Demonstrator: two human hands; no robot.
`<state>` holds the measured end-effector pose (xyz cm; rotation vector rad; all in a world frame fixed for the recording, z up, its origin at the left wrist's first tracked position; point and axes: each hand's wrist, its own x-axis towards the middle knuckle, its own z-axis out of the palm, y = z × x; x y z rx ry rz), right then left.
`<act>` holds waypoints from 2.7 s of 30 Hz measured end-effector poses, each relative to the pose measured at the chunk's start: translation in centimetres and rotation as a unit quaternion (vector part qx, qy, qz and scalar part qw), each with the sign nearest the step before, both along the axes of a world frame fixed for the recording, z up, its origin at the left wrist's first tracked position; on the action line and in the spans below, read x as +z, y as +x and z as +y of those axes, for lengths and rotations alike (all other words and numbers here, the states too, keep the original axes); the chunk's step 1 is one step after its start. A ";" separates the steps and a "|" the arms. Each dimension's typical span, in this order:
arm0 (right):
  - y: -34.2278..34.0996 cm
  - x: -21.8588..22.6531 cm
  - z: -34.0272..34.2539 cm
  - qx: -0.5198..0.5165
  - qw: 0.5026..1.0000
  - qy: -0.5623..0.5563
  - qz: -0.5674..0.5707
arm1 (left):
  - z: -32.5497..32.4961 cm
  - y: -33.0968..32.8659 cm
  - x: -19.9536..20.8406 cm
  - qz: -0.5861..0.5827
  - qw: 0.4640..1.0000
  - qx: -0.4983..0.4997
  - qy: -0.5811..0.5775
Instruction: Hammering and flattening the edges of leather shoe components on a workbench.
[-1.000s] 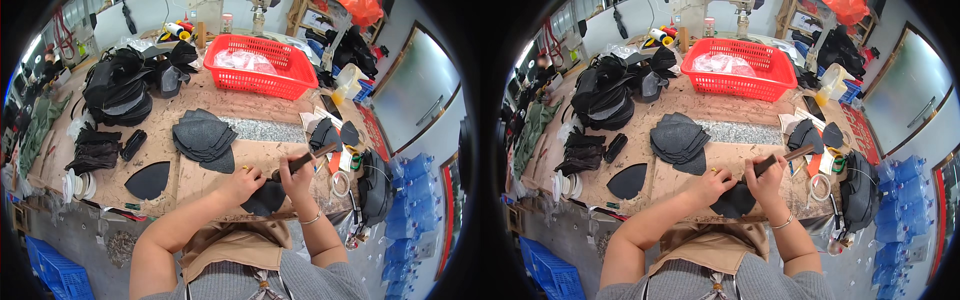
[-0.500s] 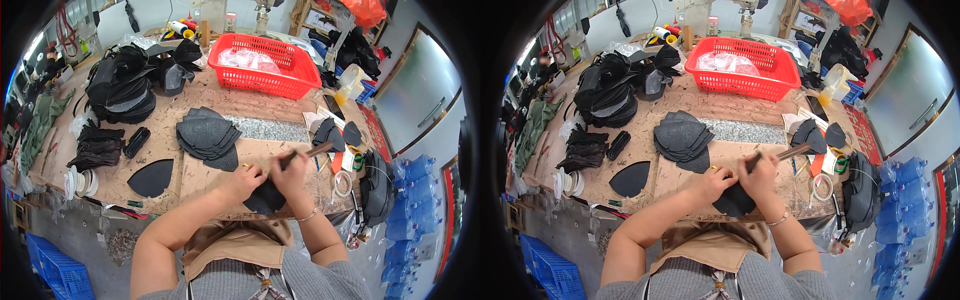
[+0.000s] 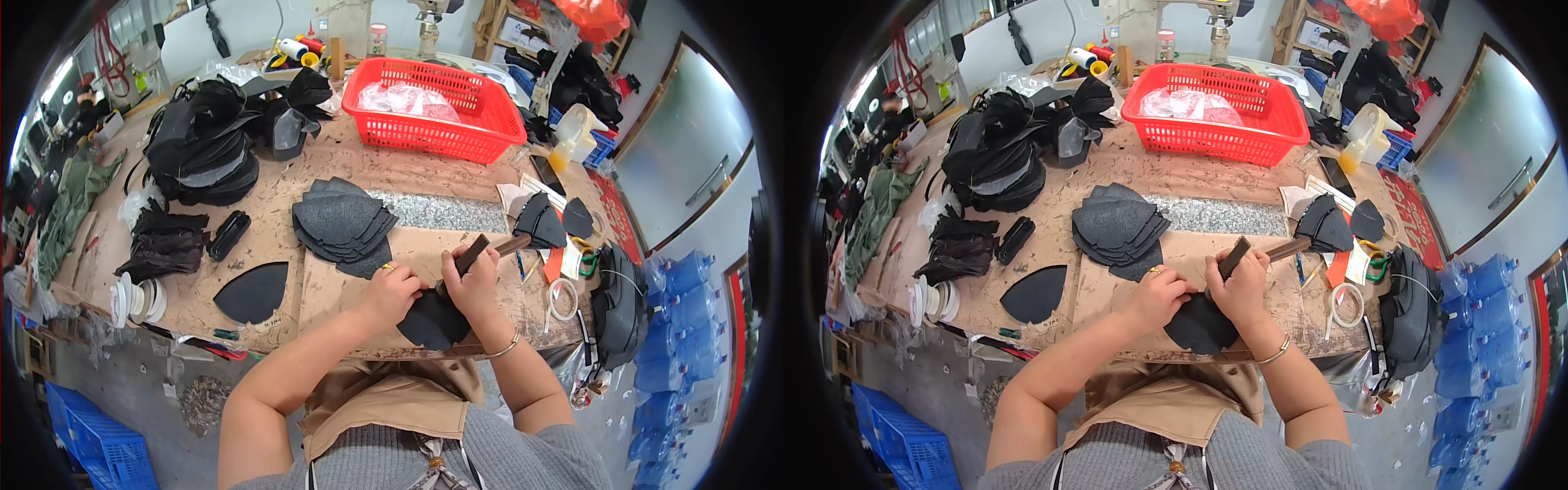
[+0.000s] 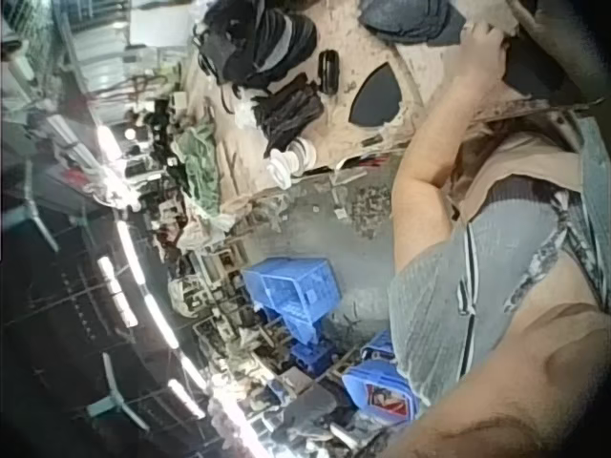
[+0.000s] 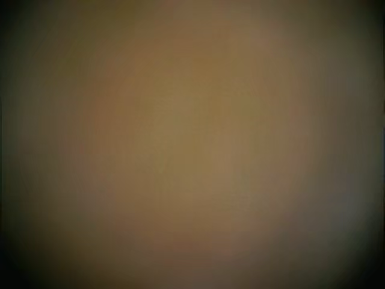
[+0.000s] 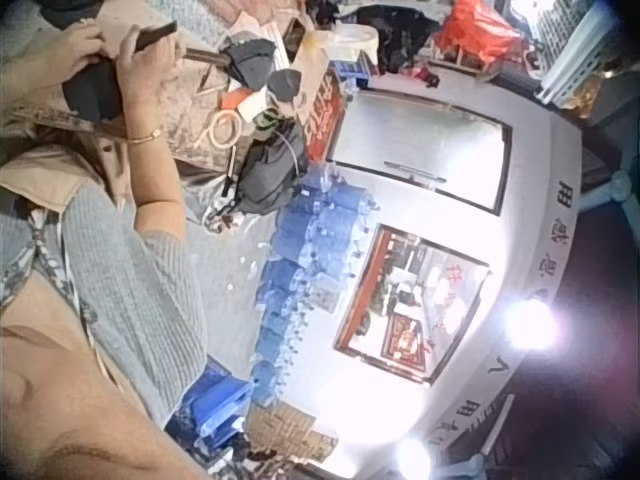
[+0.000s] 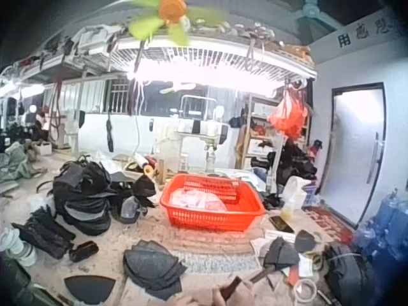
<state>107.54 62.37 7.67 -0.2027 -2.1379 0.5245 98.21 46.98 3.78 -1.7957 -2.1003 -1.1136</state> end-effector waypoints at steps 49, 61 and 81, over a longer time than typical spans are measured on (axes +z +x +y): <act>-1.9 -0.2 -2.3 0.078 0.997 0.023 0.018 | -4.0 0.9 -0.6 -0.037 0.999 0.033 0.014; -1.5 1.9 -2.7 0.082 0.993 0.087 -0.002 | -5.3 1.8 0.2 0.037 0.997 0.066 -0.020; -2.8 0.4 -3.7 0.128 0.991 0.044 -0.020 | -6.2 1.8 0.8 0.084 0.991 0.105 -0.005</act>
